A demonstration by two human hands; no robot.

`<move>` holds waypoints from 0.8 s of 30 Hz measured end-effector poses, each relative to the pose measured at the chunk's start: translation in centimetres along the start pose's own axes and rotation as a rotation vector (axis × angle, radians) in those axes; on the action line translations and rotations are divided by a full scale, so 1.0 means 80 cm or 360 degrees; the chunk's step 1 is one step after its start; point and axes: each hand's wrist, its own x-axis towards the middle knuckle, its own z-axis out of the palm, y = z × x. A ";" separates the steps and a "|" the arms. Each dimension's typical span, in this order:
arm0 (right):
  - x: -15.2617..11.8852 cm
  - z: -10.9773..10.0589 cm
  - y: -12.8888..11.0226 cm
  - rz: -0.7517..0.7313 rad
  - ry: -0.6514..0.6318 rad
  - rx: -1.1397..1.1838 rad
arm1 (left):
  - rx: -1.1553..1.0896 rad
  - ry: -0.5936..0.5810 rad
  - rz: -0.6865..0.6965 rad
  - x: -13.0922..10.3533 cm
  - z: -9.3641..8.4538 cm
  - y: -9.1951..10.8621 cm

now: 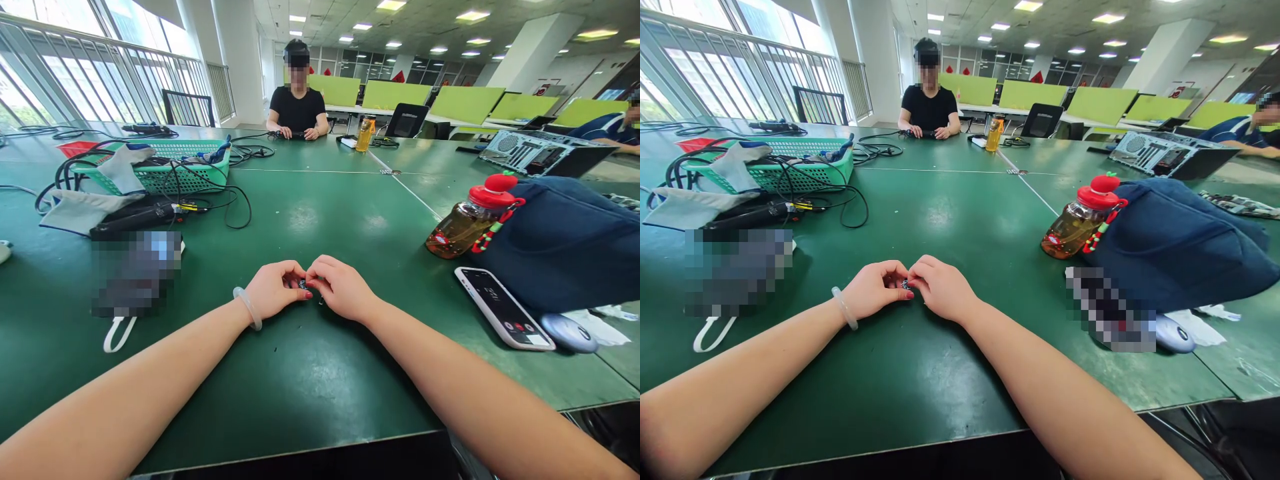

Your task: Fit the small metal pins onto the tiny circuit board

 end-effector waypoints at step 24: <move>-0.003 -0.009 -0.002 -0.0066 -0.0013 -0.0209 | -0.0106 0.0011 -0.0007 0.000 0.000 -0.001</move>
